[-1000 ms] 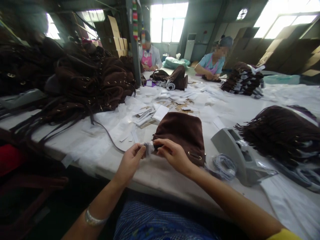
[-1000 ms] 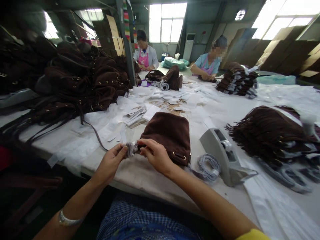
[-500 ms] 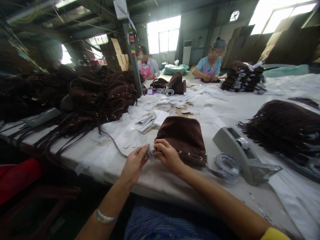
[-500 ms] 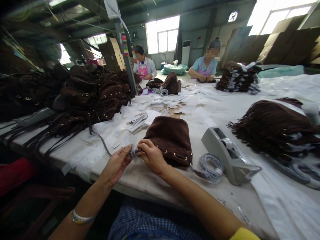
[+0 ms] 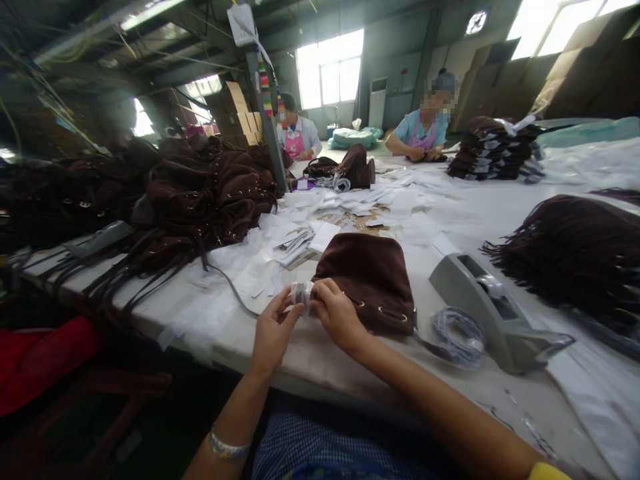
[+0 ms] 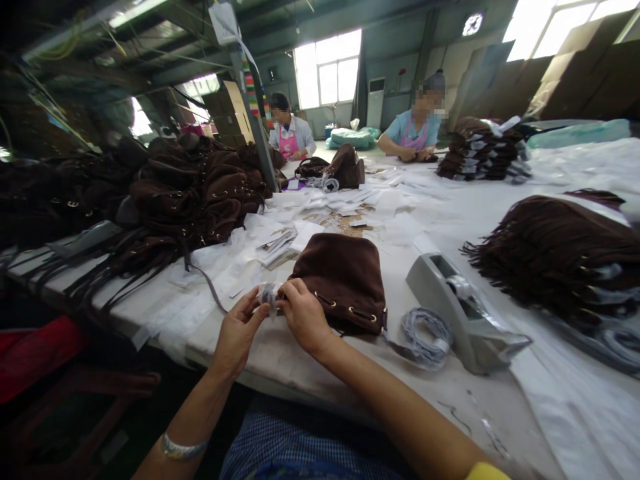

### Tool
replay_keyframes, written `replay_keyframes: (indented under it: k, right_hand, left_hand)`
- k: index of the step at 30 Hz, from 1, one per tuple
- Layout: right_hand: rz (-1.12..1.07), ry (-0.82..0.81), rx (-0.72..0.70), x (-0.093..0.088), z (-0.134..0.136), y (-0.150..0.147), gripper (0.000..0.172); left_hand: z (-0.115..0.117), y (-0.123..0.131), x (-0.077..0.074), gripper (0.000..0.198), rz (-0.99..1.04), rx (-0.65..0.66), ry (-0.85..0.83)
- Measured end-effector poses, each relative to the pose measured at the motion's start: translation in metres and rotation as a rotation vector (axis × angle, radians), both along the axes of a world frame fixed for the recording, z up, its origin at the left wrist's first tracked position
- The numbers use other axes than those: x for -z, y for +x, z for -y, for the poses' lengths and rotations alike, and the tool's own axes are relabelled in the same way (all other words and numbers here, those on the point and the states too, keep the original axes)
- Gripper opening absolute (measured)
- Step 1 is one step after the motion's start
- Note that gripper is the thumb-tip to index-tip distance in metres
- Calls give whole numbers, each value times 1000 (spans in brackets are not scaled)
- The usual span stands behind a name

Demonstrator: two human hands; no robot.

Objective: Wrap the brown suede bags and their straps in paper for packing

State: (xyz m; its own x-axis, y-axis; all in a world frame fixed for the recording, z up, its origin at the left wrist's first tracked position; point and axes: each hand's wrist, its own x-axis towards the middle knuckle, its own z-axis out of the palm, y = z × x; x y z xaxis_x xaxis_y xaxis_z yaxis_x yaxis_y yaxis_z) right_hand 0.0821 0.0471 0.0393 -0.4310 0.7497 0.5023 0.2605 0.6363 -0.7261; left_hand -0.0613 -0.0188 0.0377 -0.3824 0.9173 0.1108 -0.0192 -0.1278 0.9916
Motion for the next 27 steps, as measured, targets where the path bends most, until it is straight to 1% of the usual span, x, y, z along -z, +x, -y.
replay_keyframes:
  k: [3, 8, 10, 13, 15, 18, 21, 27]
  right_hand:
    - [-20, -40, -8, -2, 1, 0, 5]
    - [-174, -137, -15, 1, 1, 1, 2]
    - [-202, -163, -40, 3, 1, 3, 5]
    - [-219, -168, -118, 7, 1, 6, 15]
    - [-236, -163, -126, 8, 2, 6, 19]
    - [-251, -134, -83, 8, 3, 4, 17]
    - [-265, -117, -26, 7, 5, 1, 18]
    - [-271, -235, 49, 3, 12, -2, 15]
  left_hand:
    - [1, -1, 5, 53, 12, 7, 10]
    - [-2, 5, 8, 55, 87, -94, 17]
    - [-2, 8, 7, 55, 128, -119, 13]
    - [0, 12, 7, 53, 180, -169, -35]
    - [1, 14, 7, 53, 201, -180, -73]
    - [1, 18, 8, 51, 221, -164, -74]
    - [-1, 18, 8, 48, 234, -134, -19]
    - [-2, 12, 14, 45, 270, -1, 60]
